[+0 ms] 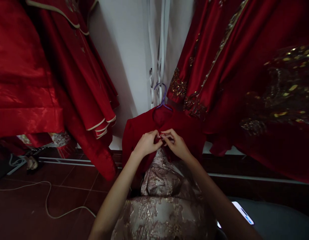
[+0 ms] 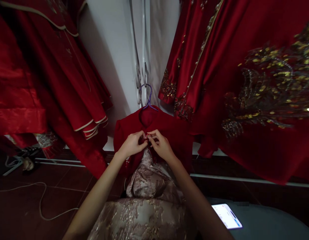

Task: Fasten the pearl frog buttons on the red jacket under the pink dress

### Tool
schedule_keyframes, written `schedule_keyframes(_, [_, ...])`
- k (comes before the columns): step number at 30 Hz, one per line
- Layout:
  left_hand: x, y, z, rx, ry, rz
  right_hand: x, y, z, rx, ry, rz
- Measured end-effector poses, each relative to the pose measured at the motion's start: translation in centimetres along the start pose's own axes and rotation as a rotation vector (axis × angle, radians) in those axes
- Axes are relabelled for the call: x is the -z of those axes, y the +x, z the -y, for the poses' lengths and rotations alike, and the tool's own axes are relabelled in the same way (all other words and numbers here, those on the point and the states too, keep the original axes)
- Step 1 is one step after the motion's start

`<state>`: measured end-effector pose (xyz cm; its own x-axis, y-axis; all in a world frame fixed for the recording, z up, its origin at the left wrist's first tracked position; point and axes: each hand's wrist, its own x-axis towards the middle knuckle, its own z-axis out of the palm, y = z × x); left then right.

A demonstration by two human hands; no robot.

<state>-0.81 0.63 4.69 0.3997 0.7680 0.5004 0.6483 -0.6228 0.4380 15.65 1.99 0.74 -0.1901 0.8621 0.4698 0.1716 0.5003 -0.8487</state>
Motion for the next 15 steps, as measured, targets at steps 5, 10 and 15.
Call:
schedule_keyframes(5, [-0.23, -0.18, 0.12, -0.020, -0.015, -0.024, 0.13, -0.11, 0.39, 0.001, 0.020, 0.001])
schedule_keyframes(10, [-0.29, -0.11, -0.06, 0.000, -0.007, -0.021, 0.31, -0.16, 0.41, -0.011, 0.020, -0.024])
schedule_keyframes(15, [-0.24, -0.10, -0.10, -0.015, 0.030, -0.011, 0.42, -0.05, 0.31, -0.027, 0.033, -0.027])
